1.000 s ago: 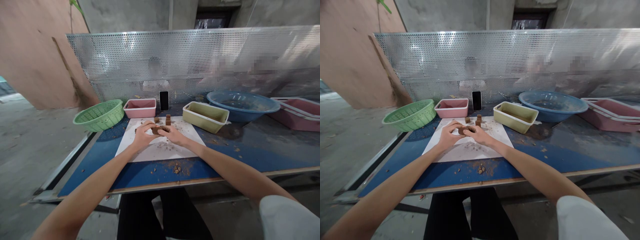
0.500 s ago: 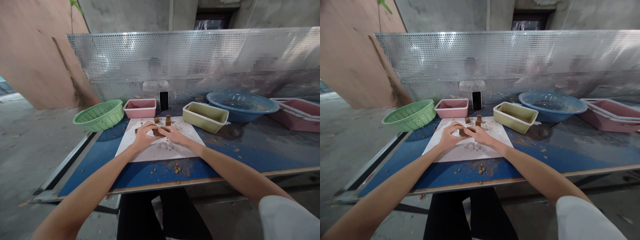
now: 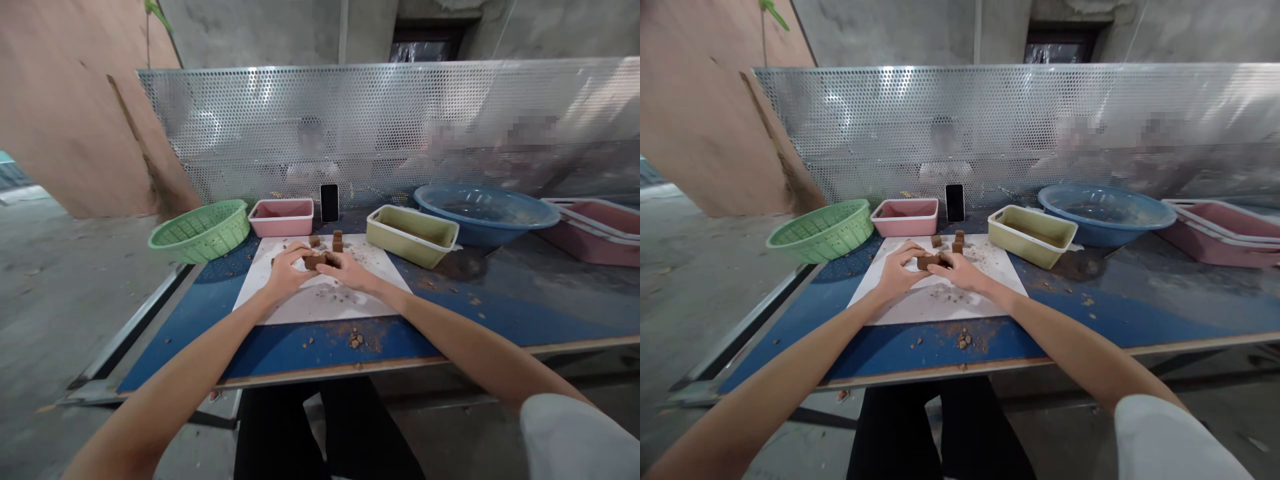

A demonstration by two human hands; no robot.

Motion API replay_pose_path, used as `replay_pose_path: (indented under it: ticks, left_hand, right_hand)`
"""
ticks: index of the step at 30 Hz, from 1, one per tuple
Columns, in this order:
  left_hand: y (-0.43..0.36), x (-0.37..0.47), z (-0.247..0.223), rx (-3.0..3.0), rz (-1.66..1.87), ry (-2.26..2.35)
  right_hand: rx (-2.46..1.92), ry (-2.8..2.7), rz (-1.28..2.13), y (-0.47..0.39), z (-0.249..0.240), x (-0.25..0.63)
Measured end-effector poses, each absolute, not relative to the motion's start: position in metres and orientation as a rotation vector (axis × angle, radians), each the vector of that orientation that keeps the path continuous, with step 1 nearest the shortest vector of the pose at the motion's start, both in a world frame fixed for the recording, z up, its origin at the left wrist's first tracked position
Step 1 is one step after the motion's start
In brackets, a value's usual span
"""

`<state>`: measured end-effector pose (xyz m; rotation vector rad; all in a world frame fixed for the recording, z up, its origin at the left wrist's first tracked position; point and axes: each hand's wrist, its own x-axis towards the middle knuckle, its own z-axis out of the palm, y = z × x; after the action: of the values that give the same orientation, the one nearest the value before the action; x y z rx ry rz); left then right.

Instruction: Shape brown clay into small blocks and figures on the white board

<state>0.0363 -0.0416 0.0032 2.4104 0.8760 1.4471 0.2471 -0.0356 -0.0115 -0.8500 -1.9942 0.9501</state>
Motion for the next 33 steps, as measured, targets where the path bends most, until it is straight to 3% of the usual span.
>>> replay_pose_path:
  ticks: [17, 33]
  left_hand:
    - [-0.041, 0.027, 0.014, 1.585, 0.787, 0.532]
    - [-0.036, 0.031, 0.007, 1.714, 1.028, 0.666]
  right_hand:
    - [-0.785, -1.967, 0.821, -0.027, -0.006, 0.261]
    - [-0.863, -1.945, 0.506, -0.025, 0.002, 0.265]
